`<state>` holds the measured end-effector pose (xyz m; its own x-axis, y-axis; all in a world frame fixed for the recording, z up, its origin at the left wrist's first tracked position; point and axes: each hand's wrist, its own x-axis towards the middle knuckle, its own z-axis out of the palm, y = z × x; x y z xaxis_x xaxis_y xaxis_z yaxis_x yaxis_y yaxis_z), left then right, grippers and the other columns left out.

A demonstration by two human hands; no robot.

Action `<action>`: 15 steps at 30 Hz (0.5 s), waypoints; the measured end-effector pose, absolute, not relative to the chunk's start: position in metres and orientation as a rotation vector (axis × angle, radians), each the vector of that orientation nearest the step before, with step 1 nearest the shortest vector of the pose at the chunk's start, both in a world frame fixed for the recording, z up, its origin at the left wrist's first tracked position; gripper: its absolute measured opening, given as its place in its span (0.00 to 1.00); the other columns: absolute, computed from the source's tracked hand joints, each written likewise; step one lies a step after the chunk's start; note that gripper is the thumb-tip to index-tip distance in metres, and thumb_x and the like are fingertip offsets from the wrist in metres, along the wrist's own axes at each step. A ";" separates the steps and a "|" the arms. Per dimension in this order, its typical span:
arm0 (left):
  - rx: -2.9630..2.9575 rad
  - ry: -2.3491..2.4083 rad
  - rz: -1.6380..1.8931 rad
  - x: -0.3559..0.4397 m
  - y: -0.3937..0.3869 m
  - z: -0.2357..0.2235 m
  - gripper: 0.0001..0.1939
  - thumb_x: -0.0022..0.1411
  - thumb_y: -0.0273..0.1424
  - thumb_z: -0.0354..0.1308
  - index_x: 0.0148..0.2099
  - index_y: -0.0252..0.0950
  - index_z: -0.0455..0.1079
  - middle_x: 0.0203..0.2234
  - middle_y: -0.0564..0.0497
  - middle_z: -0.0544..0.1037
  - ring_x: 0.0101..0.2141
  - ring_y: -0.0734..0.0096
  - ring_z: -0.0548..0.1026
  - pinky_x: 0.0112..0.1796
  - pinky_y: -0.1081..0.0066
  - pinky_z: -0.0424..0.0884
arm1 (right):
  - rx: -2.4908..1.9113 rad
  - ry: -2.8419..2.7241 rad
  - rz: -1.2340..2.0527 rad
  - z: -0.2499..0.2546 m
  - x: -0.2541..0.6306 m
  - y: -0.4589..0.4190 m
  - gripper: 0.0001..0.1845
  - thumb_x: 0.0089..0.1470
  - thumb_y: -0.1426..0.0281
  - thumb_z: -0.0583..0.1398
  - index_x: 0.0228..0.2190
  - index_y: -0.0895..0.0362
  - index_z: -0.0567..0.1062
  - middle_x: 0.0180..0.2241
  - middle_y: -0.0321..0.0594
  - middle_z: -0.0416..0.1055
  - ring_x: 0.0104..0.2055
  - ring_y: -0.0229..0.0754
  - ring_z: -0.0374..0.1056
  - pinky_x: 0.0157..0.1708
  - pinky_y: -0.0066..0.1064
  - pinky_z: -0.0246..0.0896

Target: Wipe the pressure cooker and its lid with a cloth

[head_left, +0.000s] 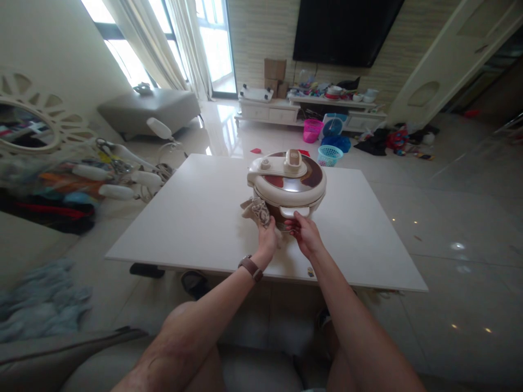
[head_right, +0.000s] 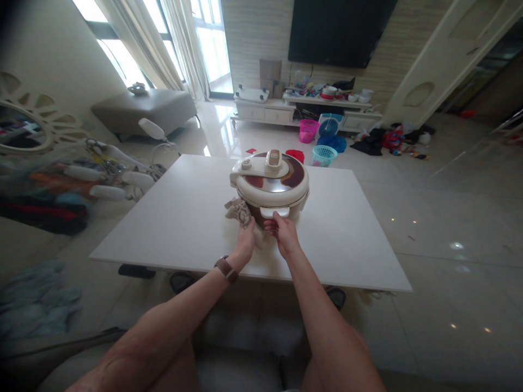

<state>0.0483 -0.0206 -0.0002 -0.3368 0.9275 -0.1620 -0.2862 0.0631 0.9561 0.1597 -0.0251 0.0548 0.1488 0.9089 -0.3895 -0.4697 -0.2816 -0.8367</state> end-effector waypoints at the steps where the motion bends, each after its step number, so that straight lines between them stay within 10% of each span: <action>1: 0.726 1.307 1.489 0.049 -0.022 0.000 0.25 0.71 0.36 0.59 0.67 0.35 0.67 0.68 0.41 0.70 0.69 0.58 0.66 0.71 0.59 0.55 | -1.200 -0.502 1.449 0.055 0.159 -0.025 0.14 0.58 0.64 0.69 0.26 0.60 0.80 0.23 0.42 0.80 0.20 0.34 0.69 0.18 0.21 0.58; 15: 0.528 1.197 1.572 0.034 -0.007 0.006 0.19 0.69 0.37 0.61 0.58 0.36 0.74 0.60 0.42 0.79 0.60 0.55 0.76 0.65 0.55 0.67 | -1.177 -0.496 1.328 0.050 0.146 -0.032 0.17 0.51 0.59 0.71 0.23 0.59 0.78 0.17 0.36 0.73 0.18 0.31 0.62 0.17 0.23 0.53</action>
<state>0.0342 -0.0072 0.0064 -0.3598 0.9039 -0.2315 -0.4637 0.0420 0.8850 0.1463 -0.0322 0.0496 0.2488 0.9124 -0.3251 -0.4762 -0.1770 -0.8613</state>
